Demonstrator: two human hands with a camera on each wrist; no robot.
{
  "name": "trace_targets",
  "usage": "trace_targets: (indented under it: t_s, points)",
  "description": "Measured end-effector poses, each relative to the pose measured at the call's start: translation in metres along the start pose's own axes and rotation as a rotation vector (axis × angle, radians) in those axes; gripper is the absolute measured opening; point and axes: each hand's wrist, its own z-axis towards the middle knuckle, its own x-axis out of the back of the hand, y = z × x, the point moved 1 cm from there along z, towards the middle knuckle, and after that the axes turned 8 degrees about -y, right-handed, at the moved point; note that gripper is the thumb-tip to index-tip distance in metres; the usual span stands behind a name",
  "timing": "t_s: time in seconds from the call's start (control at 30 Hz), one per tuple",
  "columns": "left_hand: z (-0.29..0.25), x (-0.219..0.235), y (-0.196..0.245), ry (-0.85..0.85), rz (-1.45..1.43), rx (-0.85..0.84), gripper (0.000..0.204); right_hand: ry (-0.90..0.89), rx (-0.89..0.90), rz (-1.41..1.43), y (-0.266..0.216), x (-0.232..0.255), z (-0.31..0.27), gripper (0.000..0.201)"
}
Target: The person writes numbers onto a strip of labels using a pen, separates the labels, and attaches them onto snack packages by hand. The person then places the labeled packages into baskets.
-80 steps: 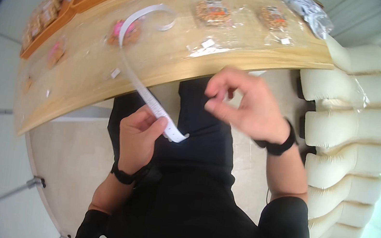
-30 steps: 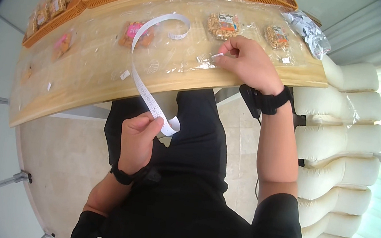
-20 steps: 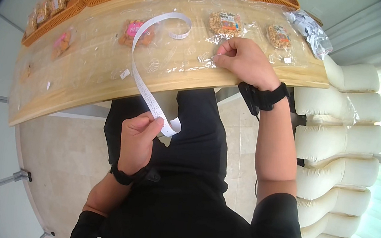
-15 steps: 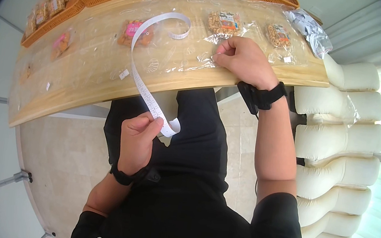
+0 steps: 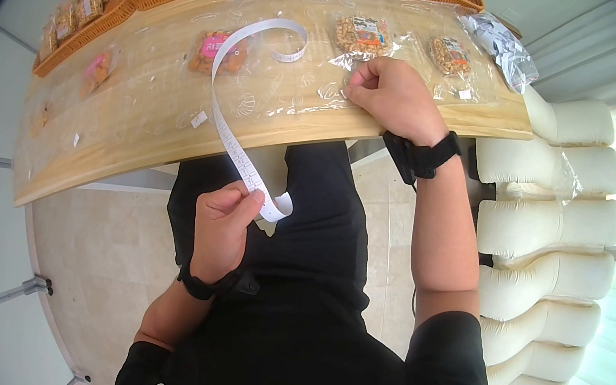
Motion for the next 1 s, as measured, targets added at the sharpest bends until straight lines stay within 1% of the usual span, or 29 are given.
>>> trace_targets:
  t_s: [0.23, 0.33, 0.4, 0.43, 0.5, 0.53, 0.57, 0.6, 0.63, 0.67, 0.73, 0.8, 0.87, 0.93, 1.0]
  points:
    - [0.000, 0.000, 0.001, -0.004, 0.031, 0.007, 0.011, 0.026, 0.034, -0.045, 0.001, -0.003, 0.000, 0.016]
    - [-0.001, 0.001, 0.002, -0.013, 0.029, 0.004, 0.011, 0.033, 0.013, -0.070, 0.003, -0.003, 0.000, 0.013]
    - [-0.002, -0.001, 0.001, -0.010, 0.011, -0.009, 0.011, 0.083, 0.081, -0.058, 0.010, -0.002, 0.003, 0.011]
    - [-0.002, -0.002, 0.001, -0.006, -0.006, -0.020, 0.012, 0.084, 0.085, -0.060, 0.010, -0.002, 0.002, 0.011]
    - [-0.003, -0.002, 0.003, -0.004, 0.012, -0.028, 0.012, 0.201, 0.094, 0.005, 0.006, -0.002, -0.006, 0.008]
    - [-0.003, -0.002, 0.003, -0.001, 0.030, -0.033, 0.012, 0.197, 0.100, 0.001, 0.004, -0.003, -0.011, 0.008]
    - [-0.003, -0.001, 0.004, 0.008, 0.027, -0.035, 0.012, 0.231, 0.149, 0.036, 0.002, -0.005, -0.017, 0.007]
    - [-0.003, 0.001, 0.004, -0.005, 0.083, -0.022, 0.013, 0.263, 0.197, 0.072, -0.001, -0.008, -0.024, 0.006]
    - [-0.003, 0.002, 0.005, -0.016, 0.141, -0.008, 0.013, 0.213, 0.217, 0.136, -0.015, -0.014, -0.036, 0.005]
    - [-0.003, 0.002, 0.005, -0.006, 0.141, -0.007, 0.013, 0.125, 0.245, 0.169, -0.023, -0.019, -0.046, 0.008]
    - [-0.001, -0.001, 0.008, -0.004, 0.164, -0.025, 0.014, -0.094, 0.373, 0.151, -0.043, -0.031, -0.066, 0.015]
    - [0.000, -0.003, 0.011, -0.006, 0.166, -0.018, 0.013, -0.232, 0.435, 0.172, -0.052, -0.047, -0.077, 0.024]
    - [0.001, -0.005, 0.013, -0.023, 0.116, -0.040, 0.012, -0.263, 0.460, 0.201, -0.055, -0.063, -0.080, 0.027]
    - [0.001, -0.004, 0.013, -0.028, 0.078, -0.038, 0.012, -0.215, 0.504, 0.213, -0.056, -0.073, -0.082, 0.026]
    - [0.001, -0.003, 0.013, -0.060, 0.045, -0.026, 0.013, -0.206, 0.529, 0.209, -0.055, -0.076, -0.081, 0.026]
